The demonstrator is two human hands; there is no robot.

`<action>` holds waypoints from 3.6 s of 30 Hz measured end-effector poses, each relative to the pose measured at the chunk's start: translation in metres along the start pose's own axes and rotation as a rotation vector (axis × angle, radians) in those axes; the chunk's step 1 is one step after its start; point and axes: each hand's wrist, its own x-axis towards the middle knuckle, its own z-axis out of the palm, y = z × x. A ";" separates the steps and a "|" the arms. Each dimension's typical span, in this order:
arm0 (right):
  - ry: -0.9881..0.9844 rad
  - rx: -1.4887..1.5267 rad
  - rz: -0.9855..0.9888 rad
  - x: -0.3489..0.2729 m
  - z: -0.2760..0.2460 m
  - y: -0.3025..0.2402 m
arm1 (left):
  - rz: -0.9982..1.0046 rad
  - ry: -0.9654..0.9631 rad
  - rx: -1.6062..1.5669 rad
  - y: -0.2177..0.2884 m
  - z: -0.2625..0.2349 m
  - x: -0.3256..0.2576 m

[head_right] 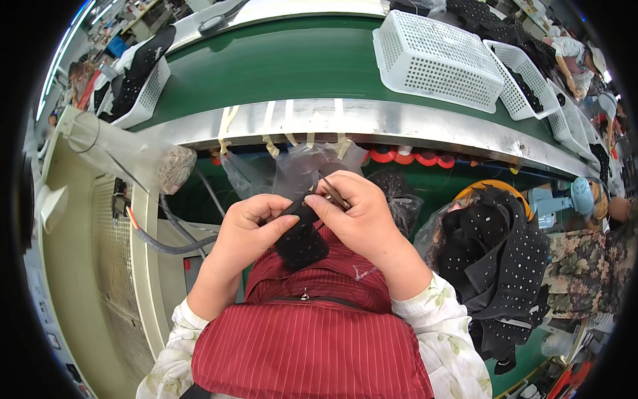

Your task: The person retrieves a studded shoe upper piece and trims excess material and threads from its edges using thread snips.

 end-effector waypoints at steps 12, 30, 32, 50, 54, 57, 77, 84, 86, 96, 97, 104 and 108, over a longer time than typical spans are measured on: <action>0.008 0.151 -0.024 -0.013 0.020 -0.019 | 0.396 0.075 0.391 0.013 -0.001 -0.019; 0.042 0.353 0.145 -0.016 0.017 -0.019 | 0.197 0.115 -0.044 0.008 0.013 -0.018; 0.097 0.112 -0.011 -0.016 0.017 -0.013 | 0.225 0.112 0.040 0.012 0.013 -0.016; -0.046 -0.162 -0.176 -0.015 -0.001 -0.026 | -0.050 0.157 -0.256 0.009 0.003 -0.013; -0.053 -0.094 0.018 -0.025 -0.011 -0.034 | -0.092 0.136 -0.380 0.004 -0.002 -0.010; -0.079 -0.300 -0.096 -0.021 -0.010 -0.041 | -0.099 0.125 -0.395 0.008 0.001 -0.010; 0.003 -0.507 -0.286 -0.012 -0.003 -0.026 | -0.035 0.089 -0.184 0.012 0.008 -0.012; 0.003 -0.459 -0.249 -0.011 -0.002 -0.025 | -0.048 0.063 -0.147 0.014 0.009 -0.012; -0.020 -0.420 -0.195 -0.010 -0.002 -0.027 | -0.040 0.068 -0.147 0.013 0.009 -0.012; -0.061 -0.030 -0.058 -0.012 -0.008 -0.014 | -0.132 0.066 -0.166 0.022 0.009 -0.015; -0.072 0.022 0.107 -0.014 -0.006 -0.023 | -0.131 0.062 -0.166 0.020 0.010 -0.014; 0.023 0.068 0.087 -0.013 -0.001 -0.015 | 0.158 -0.025 0.085 0.006 0.006 -0.008; 0.066 0.112 0.127 -0.017 -0.004 -0.016 | 0.261 -0.084 0.284 -0.004 -0.002 -0.008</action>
